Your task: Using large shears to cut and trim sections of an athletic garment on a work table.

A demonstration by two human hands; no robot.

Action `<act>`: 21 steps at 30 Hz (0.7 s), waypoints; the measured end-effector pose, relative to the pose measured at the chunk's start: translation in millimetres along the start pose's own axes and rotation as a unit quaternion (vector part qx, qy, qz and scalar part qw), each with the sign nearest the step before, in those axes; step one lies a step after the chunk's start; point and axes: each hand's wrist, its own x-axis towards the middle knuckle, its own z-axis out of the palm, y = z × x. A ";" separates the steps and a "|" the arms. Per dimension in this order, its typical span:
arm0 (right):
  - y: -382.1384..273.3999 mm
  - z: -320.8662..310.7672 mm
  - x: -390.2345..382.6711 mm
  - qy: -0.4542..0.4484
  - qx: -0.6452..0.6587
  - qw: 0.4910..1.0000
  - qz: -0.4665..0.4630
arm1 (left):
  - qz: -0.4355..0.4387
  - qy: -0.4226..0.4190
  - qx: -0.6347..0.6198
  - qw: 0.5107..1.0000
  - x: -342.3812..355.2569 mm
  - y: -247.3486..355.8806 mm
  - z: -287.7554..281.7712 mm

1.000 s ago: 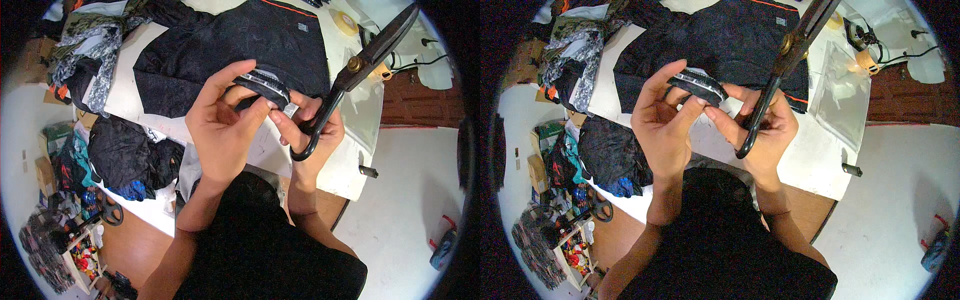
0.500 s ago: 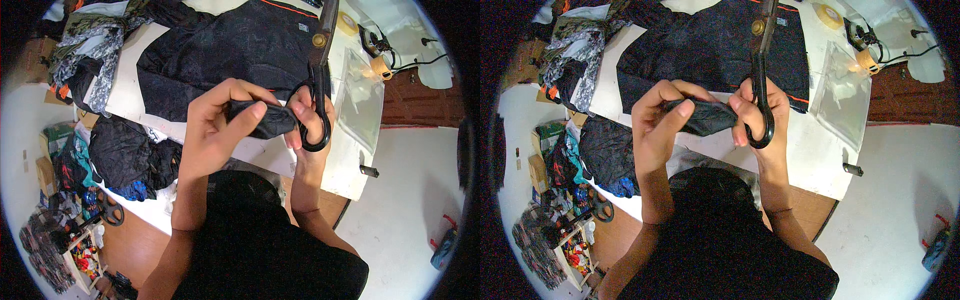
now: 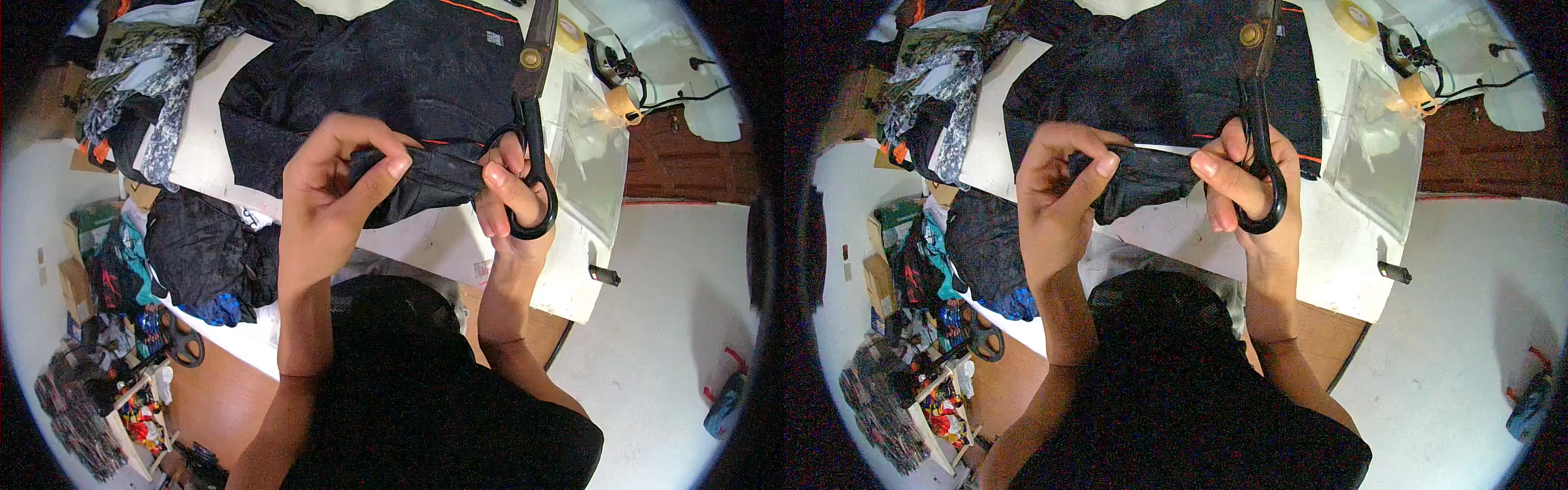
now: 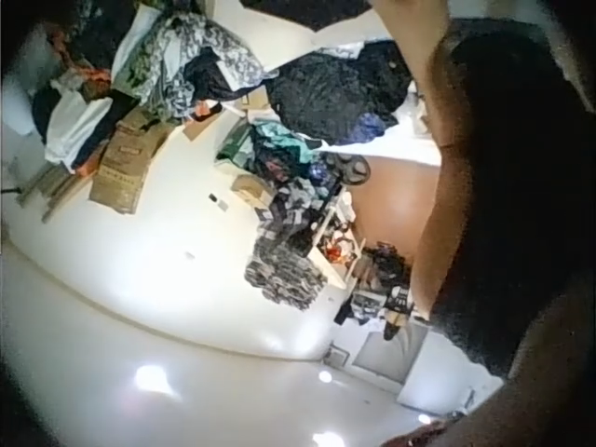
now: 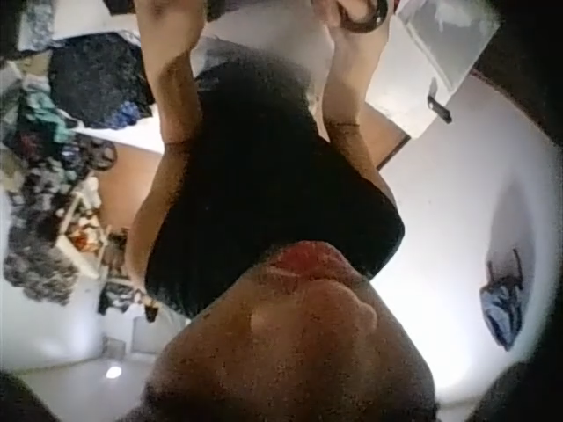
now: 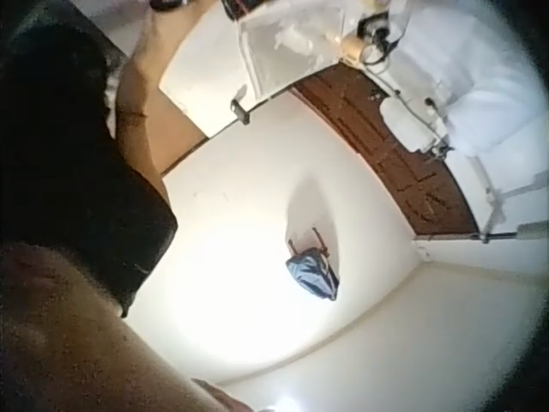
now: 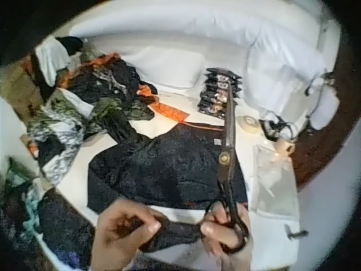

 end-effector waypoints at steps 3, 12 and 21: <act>-1.8 0.6 1.0 -0.012 0.029 0.999 0.008 | 0.065 -0.095 0.140 0.983 -1.3 6.0 -4.8; -5.5 0.3 -0.4 -0.018 0.039 0.999 -0.004 | 0.133 -0.114 0.230 0.957 -4.4 15.9 9.3; -8.0 3.4 -3.9 -0.044 0.045 0.998 -0.004 | 0.177 -0.080 0.261 0.946 -8.1 7.2 22.2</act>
